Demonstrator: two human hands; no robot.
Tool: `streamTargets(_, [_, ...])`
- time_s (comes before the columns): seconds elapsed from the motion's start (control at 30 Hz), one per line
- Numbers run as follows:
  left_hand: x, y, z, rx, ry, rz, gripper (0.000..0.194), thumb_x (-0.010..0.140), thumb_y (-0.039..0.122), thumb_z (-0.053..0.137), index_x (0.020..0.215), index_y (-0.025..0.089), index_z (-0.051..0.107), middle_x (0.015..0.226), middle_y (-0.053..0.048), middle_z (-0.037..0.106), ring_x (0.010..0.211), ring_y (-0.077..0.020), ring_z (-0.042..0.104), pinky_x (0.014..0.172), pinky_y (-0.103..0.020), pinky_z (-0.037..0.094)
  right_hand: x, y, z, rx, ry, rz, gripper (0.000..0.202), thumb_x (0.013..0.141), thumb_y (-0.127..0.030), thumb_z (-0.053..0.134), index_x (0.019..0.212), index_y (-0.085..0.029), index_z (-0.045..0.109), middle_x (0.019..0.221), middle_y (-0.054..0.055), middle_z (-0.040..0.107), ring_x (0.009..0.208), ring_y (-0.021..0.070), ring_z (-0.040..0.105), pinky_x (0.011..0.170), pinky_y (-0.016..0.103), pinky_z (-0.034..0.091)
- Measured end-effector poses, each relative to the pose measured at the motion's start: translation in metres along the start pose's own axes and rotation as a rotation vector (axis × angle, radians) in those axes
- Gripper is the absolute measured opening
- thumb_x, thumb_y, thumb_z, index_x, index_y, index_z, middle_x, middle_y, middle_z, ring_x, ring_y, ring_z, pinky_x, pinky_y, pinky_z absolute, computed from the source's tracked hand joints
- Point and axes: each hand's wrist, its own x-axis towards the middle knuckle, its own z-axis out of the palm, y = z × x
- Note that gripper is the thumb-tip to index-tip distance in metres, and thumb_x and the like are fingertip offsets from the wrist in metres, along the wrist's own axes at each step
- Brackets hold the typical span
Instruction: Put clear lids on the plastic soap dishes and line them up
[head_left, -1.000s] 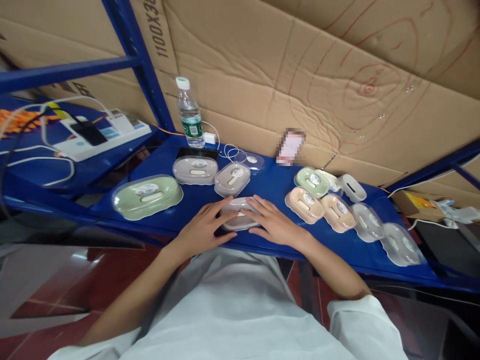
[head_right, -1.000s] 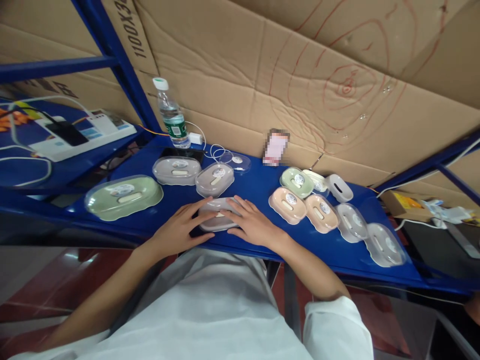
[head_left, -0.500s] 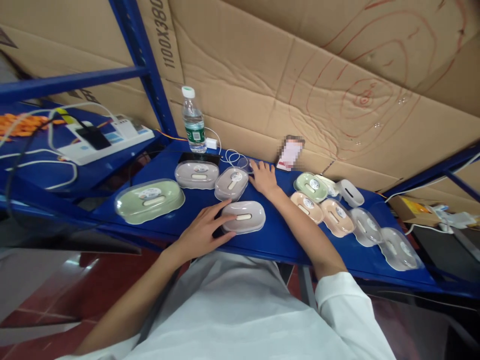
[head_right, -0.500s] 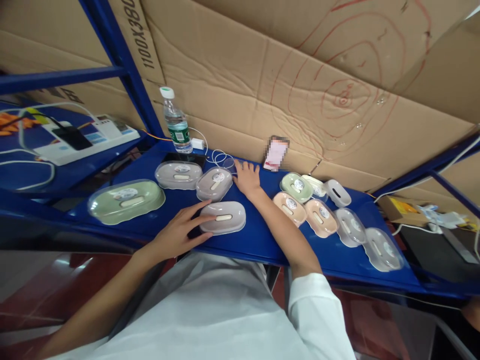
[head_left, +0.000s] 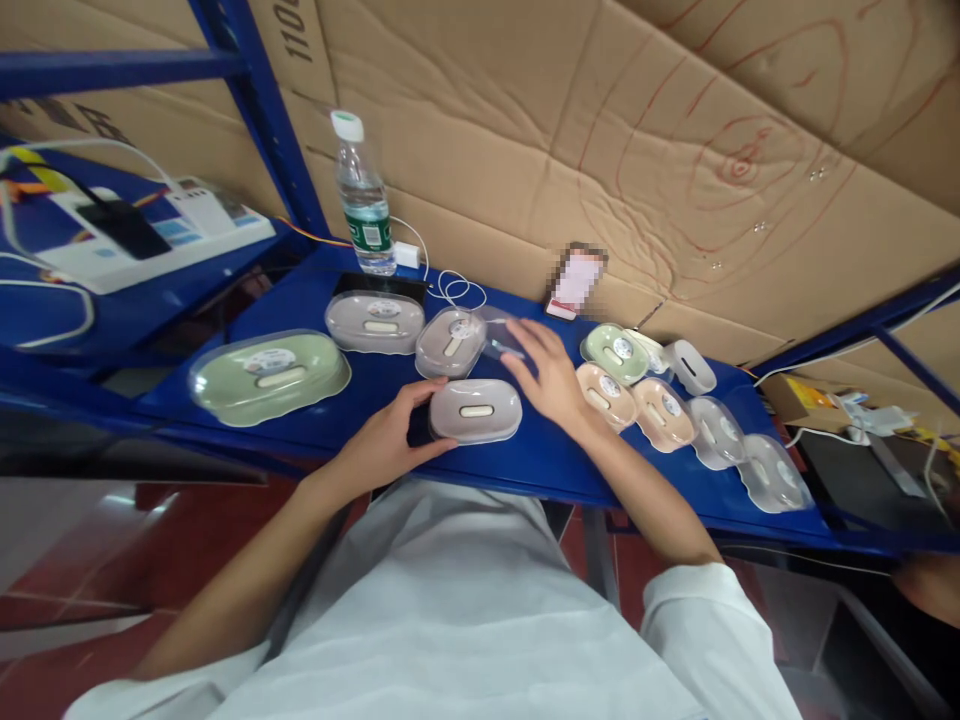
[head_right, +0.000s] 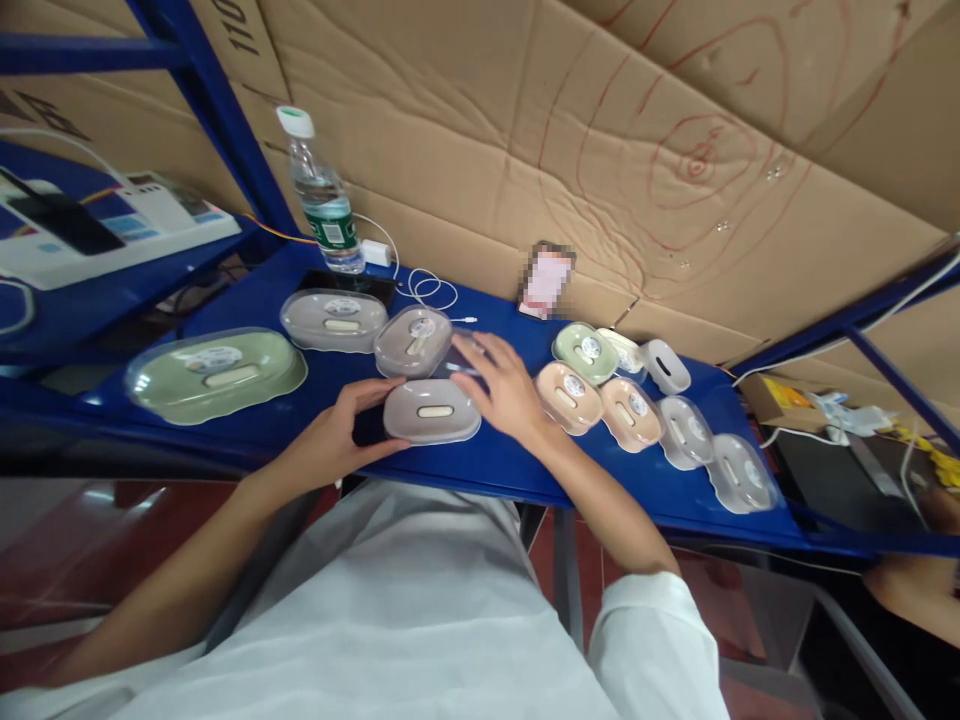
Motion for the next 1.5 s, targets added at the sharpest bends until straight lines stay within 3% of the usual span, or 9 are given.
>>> streamTargets(0.1, [0.000,-0.002,0.001,-0.068,-0.014,-0.029,0.089,0.089,0.066,0.083,0.157,0.029,0.038,0.163,-0.016,0.055,0.149,-0.0341,0.060,0.125,-0.059,0.050,-0.039,-0.012,-0.004,0.015,-0.200,-0.160,0.054,0.115,-0.053,0.049,0.163,-0.029,0.057,0.165,0.012,0.057,0.158,0.0302,0.047,0.131,0.055,0.042])
streamTargets(0.2, [0.000,-0.002,0.002,-0.107,-0.014,-0.040,0.091,0.086,0.065,0.086,0.156,0.029,0.040,0.161,-0.017,0.057,0.148,-0.0351,0.061,0.125,-0.059,0.051,-0.049,-0.018,-0.001,-0.008,-0.312,-0.209,0.052,0.113,-0.053,0.054,0.161,-0.032,0.059,0.166,0.011,0.055,0.157,0.0308,0.046,0.129,0.055,0.044])
streamTargets(0.47, [0.001,0.000,0.000,0.019,-0.050,-0.052,0.086,0.090,0.073,0.078,0.155,0.028,0.046,0.159,-0.015,0.058,0.144,-0.0351,0.063,0.122,-0.058,0.052,-0.052,-0.031,-0.005,-0.060,-0.330,-0.283,0.072,0.101,-0.069,0.066,0.162,-0.032,0.058,0.166,0.014,0.055,0.155,0.0330,0.047,0.125,0.053,0.045])
streamTargets(0.6, [0.001,-0.001,0.001,0.095,-0.046,-0.012,0.083,0.096,0.072,0.072,0.161,0.027,0.044,0.165,-0.014,0.055,0.151,-0.0341,0.057,0.128,-0.054,0.046,-0.053,-0.031,-0.001,-0.113,-0.349,-0.254,0.065,0.106,-0.060,0.062,0.164,-0.032,0.055,0.165,0.014,0.056,0.153,0.0318,0.049,0.122,0.050,0.049])
streamTargets(0.77, [0.002,0.001,0.000,0.122,-0.042,0.004,0.084,0.096,0.074,0.070,0.162,0.027,0.046,0.164,-0.013,0.056,0.151,-0.0334,0.057,0.128,-0.051,0.046,-0.051,-0.029,-0.002,-0.176,-0.357,-0.339,0.062,0.111,-0.057,0.055,0.165,-0.028,0.053,0.167,0.017,0.053,0.156,0.0342,0.046,0.121,0.053,0.048])
streamTargets(1.0, [0.003,0.000,-0.002,0.160,-0.076,0.033,0.089,0.094,0.075,0.072,0.164,0.030,0.043,0.166,-0.012,0.054,0.152,-0.0338,0.056,0.126,-0.051,0.049,-0.054,-0.031,0.000,-0.191,-0.325,-0.446,0.053,0.113,-0.045,0.057,0.164,-0.032,0.055,0.169,0.014,0.053,0.158,0.0333,0.045,0.130,0.059,0.036])
streamTargets(1.17, [0.004,0.005,-0.003,0.172,-0.080,0.054,0.077,0.103,0.070,0.063,0.165,0.030,0.043,0.165,-0.010,0.055,0.152,-0.0308,0.057,0.129,-0.049,0.046,-0.051,-0.028,0.003,-0.105,-0.309,-0.379,0.056,0.112,-0.051,0.057,0.161,-0.025,0.058,0.169,0.015,0.053,0.161,0.0313,0.042,0.131,0.053,0.037])
streamTargets(1.43, [0.004,0.006,-0.001,0.184,-0.106,0.036,0.069,0.108,0.060,0.058,0.168,0.032,0.039,0.170,-0.010,0.049,0.156,-0.0306,0.052,0.131,-0.052,0.043,-0.053,-0.019,0.001,0.014,-0.325,-0.229,0.062,0.111,-0.051,0.060,0.167,-0.026,0.050,0.180,0.017,0.035,0.172,0.0318,0.023,0.135,0.061,0.033])
streamTargets(1.5, [0.004,0.005,-0.001,0.194,-0.111,0.032,0.068,0.109,0.058,0.057,0.169,0.033,0.039,0.171,-0.011,0.049,0.156,-0.0311,0.052,0.130,-0.052,0.045,-0.054,-0.014,0.002,0.050,-0.301,-0.203,0.064,0.108,-0.051,0.065,0.166,-0.027,0.051,0.178,0.017,0.037,0.172,0.0336,0.022,0.133,0.062,0.036])
